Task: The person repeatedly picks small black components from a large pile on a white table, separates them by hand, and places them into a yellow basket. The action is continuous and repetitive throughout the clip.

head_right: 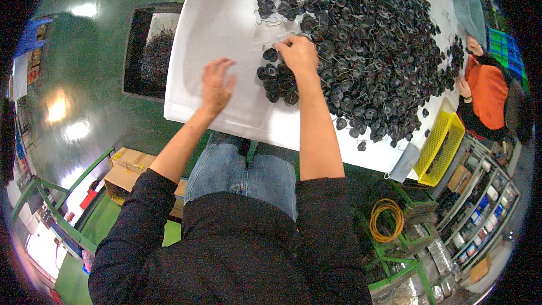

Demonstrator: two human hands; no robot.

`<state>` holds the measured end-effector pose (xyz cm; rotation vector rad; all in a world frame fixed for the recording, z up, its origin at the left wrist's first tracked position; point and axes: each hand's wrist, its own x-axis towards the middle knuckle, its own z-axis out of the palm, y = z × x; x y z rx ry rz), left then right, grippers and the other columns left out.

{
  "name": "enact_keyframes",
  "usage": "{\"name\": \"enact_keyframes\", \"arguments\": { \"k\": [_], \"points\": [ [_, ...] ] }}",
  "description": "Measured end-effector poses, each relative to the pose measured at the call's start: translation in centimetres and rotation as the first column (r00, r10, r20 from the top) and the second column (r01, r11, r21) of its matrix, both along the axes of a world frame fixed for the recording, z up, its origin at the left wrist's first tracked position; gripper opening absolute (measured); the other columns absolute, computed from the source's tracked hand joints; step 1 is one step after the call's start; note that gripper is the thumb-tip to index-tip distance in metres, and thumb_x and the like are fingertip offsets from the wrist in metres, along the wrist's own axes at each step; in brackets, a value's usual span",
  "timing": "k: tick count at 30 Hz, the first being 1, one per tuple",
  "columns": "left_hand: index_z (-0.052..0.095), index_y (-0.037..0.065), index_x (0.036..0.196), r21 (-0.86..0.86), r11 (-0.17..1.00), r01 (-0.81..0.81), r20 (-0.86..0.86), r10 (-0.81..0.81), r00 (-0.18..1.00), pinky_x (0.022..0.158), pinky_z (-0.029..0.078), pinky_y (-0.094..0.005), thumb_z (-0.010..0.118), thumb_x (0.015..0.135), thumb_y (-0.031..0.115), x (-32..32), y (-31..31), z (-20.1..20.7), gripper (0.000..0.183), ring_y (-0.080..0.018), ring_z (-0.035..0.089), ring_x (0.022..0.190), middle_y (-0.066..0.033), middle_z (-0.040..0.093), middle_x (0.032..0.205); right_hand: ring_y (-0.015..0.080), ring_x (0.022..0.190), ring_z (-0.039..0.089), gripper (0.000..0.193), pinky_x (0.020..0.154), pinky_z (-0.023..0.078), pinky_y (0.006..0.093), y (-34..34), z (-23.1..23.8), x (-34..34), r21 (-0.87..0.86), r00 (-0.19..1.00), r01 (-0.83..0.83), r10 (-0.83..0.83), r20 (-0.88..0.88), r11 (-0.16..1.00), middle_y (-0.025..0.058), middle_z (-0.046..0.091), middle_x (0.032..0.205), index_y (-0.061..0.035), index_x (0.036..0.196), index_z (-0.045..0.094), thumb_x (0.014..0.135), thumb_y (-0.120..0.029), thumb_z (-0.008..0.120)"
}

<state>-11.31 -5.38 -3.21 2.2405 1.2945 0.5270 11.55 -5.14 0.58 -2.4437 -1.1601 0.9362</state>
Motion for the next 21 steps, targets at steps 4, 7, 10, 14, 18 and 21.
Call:
{"name": "enact_keyframes", "arguments": {
  "k": [4, 7, 10, 14, 18, 21],
  "points": [
    [0.053, 0.013, 0.109, -0.07, 0.992, 0.106, 0.059, -0.102, 0.993, 0.086, 0.035, -0.0391, 0.061, 0.076, 0.019, 5.4, -1.1, 0.6, 0.034, -0.0234, 0.044, 0.104, -0.0047, 0.052, 0.109, 0.0296, 0.083, 0.061, 0.025, 0.072, 0.046, 0.0405, -3.3, 0.3, 0.9, -0.006, 0.973, 0.075, -0.072, 0.219, 0.997, 0.009, 0.065, 0.084, -0.012, 0.088, 0.065, 0.073, -0.032, 0.064],
    [0.058, 0.012, 0.1, -0.115, 0.991, 0.072, -0.002, -0.072, 0.997, 0.083, 0.039, -0.0375, 0.065, 0.073, 0.021, 8.0, -0.7, 0.0, 0.029, -0.0245, 0.049, 0.1, -0.0052, 0.056, 0.102, 0.0293, 0.082, 0.061, 0.026, 0.072, 0.046, 0.0387, -5.0, 0.2, 0.3, 0.031, 0.979, 0.12, -0.123, 0.164, 0.992, 0.0086, 0.065, 0.085, -0.0097, 0.09, 0.062, 0.074, -0.031, 0.063],
    [0.06, 0.008, 0.088, -0.222, 0.958, 0.181, -0.069, -0.201, 0.977, 0.076, 0.043, -0.0357, 0.066, 0.073, 0.022, 8.0, 1.3, -0.9, 0.02, -0.0255, 0.055, 0.089, -0.0076, 0.06, 0.09, 0.034, 0.081, 0.06, 0.019, 0.07, 0.046, 0.0418, -6.5, 0.2, -0.5, 0.094, 0.986, 0.162, -0.166, 0.033, 0.982, 0.0124, 0.064, 0.083, -0.0131, 0.087, 0.062, 0.076, -0.029, 0.063],
    [0.059, 0.005, 0.081, -0.262, 0.961, -0.088, 0.013, 0.095, 0.995, 0.067, 0.046, -0.0384, 0.066, 0.072, 0.02, 3.9, 4.8, -0.3, 0.018, -0.0298, 0.059, 0.074, -0.012, 0.062, 0.077, 0.0316, 0.079, 0.06, 0.017, 0.069, 0.046, 0.0395, -7.7, 0.1, -1.3, 0.145, 0.969, 0.247, -0.244, -0.037, 0.958, 0.0108, 0.064, 0.081, -0.012, 0.084, 0.063, 0.076, -0.027, 0.062],
    [0.06, 0.003, 0.082, -0.394, 0.915, -0.091, 0.044, 0.117, 0.992, 0.062, 0.047, -0.0309, 0.067, 0.073, 0.017, 1.1, 6.3, 1.9, 0.018, -0.0188, 0.062, 0.068, -0.0114, 0.064, 0.075, 0.0304, 0.077, 0.06, 0.016, 0.068, 0.045, 0.0382, -7.7, -0.4, -1.9, 0.185, 0.958, 0.282, -0.267, -0.102, 0.941, 0.0097, 0.064, 0.08, -0.0102, 0.083, 0.063, 0.076, -0.025, 0.062],
    [0.06, 0.004, 0.083, -0.578, 0.809, -0.104, 0.145, 0.228, 0.963, 0.057, 0.045, -0.0258, 0.069, 0.074, 0.017, 0.3, 6.9, 3.1, 0.018, -0.0124, 0.059, 0.063, -0.006, 0.064, 0.072, 0.0298, 0.077, 0.06, 0.015, 0.067, 0.045, 0.0392, -6.8, -0.8, -2.5, 0.247, 0.973, 0.229, -0.215, -0.084, 0.941, 0.0086, 0.063, 0.08, -0.0108, 0.082, 0.062, 0.075, -0.024, 0.063]
  ]
}}
